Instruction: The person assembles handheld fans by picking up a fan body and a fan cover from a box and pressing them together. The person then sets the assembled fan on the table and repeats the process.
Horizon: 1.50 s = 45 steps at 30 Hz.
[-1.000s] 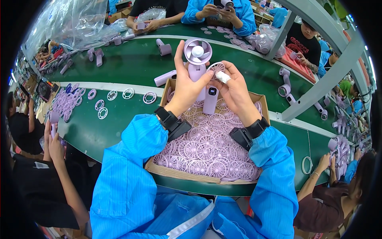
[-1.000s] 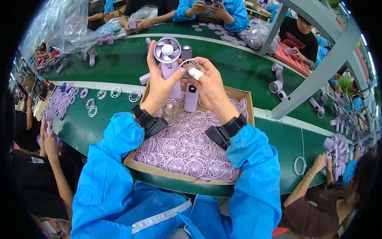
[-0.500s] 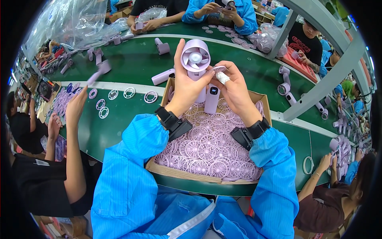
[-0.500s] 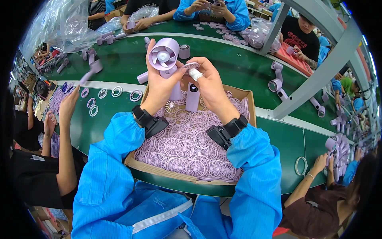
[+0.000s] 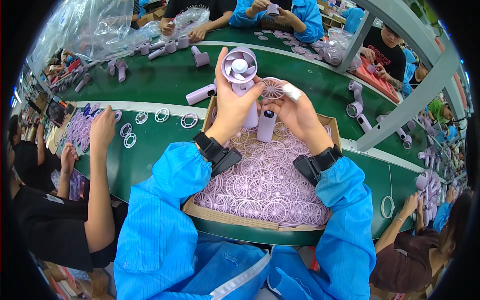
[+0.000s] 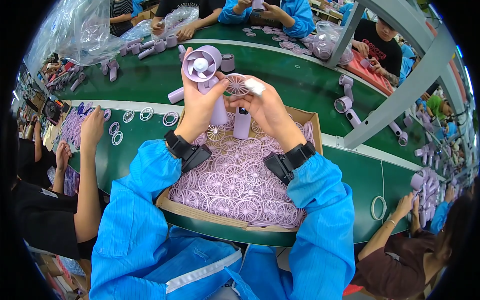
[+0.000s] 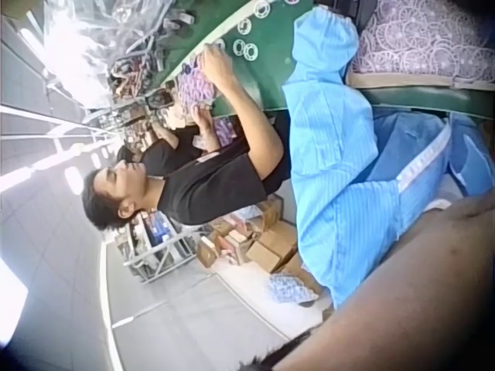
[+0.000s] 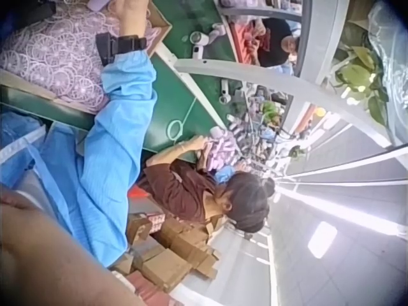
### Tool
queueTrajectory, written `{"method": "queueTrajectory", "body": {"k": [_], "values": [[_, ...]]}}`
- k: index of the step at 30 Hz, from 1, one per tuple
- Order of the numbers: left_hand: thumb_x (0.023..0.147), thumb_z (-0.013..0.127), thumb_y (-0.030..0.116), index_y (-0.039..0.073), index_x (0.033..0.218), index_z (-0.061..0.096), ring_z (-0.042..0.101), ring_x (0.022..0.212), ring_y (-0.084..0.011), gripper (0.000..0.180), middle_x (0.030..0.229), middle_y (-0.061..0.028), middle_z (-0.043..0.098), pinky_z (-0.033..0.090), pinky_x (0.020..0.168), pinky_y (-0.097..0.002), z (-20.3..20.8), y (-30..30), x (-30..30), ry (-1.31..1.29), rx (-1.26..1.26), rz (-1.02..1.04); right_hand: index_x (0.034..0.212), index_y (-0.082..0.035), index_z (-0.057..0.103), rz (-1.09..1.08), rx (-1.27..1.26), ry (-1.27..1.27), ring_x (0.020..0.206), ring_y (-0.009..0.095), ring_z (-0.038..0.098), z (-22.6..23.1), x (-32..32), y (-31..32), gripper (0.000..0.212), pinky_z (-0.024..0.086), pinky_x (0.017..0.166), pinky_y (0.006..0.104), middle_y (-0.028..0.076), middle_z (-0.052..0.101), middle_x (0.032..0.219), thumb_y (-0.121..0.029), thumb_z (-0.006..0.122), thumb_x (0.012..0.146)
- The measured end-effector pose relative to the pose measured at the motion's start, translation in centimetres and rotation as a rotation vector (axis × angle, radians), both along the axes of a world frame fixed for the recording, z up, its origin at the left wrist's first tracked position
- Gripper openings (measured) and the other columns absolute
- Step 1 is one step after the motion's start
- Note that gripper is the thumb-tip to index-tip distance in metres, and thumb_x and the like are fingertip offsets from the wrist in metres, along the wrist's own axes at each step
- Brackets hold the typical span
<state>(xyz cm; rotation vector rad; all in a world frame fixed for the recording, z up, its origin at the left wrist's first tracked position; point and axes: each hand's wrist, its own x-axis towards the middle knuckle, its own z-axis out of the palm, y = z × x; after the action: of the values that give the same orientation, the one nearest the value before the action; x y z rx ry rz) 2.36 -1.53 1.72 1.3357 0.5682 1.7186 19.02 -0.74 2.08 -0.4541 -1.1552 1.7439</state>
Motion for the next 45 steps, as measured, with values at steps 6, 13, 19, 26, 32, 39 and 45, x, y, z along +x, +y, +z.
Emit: {"method": "queueTrajectory", "body": {"k": [6,13,19,26,32,39,45], "values": [[0.081,0.064,-0.003,0.013,0.148,0.007,0.058,0.097,-0.0156,0.089,0.116,-0.0112,0.050,0.054,0.076,-0.0273,0.3,-0.3,0.0,-0.013,0.009,-0.039,0.126,0.004,0.049,0.071,-0.055,0.024,0.095,0.025,0.060,-0.2,0.9,0.4,0.045,0.049,0.088,0.0390,0.014,0.059,0.114,-0.027,0.050,0.093],[0.083,0.063,-0.001,0.011,0.148,0.009,0.057,0.105,-0.0184,0.086,0.127,-0.0138,0.047,0.050,0.086,-0.0302,-0.1,0.3,0.4,-0.018,-0.023,0.001,0.120,0.000,0.056,-0.184,0.195,-0.206,0.099,0.025,0.058,2.3,-0.2,-1.1,0.039,0.047,0.090,0.0350,0.013,0.057,0.116,-0.020,0.062,0.087],[0.084,0.058,-0.005,0.013,0.149,0.012,0.056,0.110,-0.0205,0.082,0.131,-0.0160,0.046,0.049,0.088,-0.0310,-1.0,0.2,1.2,0.233,-0.047,-0.096,0.108,-0.007,0.065,-0.912,1.072,-0.859,0.095,0.026,0.055,2.9,-1.5,-3.1,0.038,0.046,0.084,0.0352,0.012,0.055,0.111,-0.010,0.075,0.072],[0.085,0.051,-0.010,0.015,0.150,0.011,0.053,0.117,-0.0244,0.080,0.135,-0.0174,0.043,0.048,0.095,-0.0332,-0.5,-0.7,1.8,0.301,-0.061,-0.129,0.104,-0.009,0.067,-1.061,1.262,-0.908,0.093,0.028,0.050,2.1,-1.4,-2.6,0.043,0.044,0.078,0.0364,0.011,0.054,0.110,-0.009,0.079,0.063],[0.084,0.054,-0.003,0.016,0.149,0.010,0.058,0.104,-0.0221,0.081,0.125,-0.0173,0.052,0.050,0.083,-0.0320,-1.0,-0.5,2.0,0.327,-0.029,-0.092,0.103,-0.010,0.068,-1.067,1.287,-0.875,0.095,0.027,0.051,1.9,-1.4,-2.5,0.043,0.045,0.080,0.0369,0.010,0.054,0.110,-0.010,0.080,0.062],[0.084,0.056,0.000,0.016,0.148,0.012,0.062,0.093,-0.0195,0.080,0.123,-0.0157,0.054,0.052,0.071,-0.0292,-0.9,-1.0,1.9,0.325,-0.045,-0.127,0.107,-0.013,0.070,-1.055,1.331,-0.937,0.101,0.027,0.051,2.0,-0.5,-2.1,0.041,0.044,0.085,0.0374,0.010,0.056,0.118,-0.014,0.078,0.066],[0.089,0.053,0.007,0.017,0.148,0.014,0.059,0.078,-0.0139,0.071,0.116,-0.0111,0.053,0.051,0.063,-0.0264,-0.7,-1.2,1.2,0.061,-0.048,-0.400,0.120,-0.013,0.064,-0.888,1.359,-0.885,0.113,0.028,0.048,1.5,0.1,-0.6,0.039,0.041,0.094,0.0377,0.011,0.052,0.131,-0.012,0.065,0.081]]}}
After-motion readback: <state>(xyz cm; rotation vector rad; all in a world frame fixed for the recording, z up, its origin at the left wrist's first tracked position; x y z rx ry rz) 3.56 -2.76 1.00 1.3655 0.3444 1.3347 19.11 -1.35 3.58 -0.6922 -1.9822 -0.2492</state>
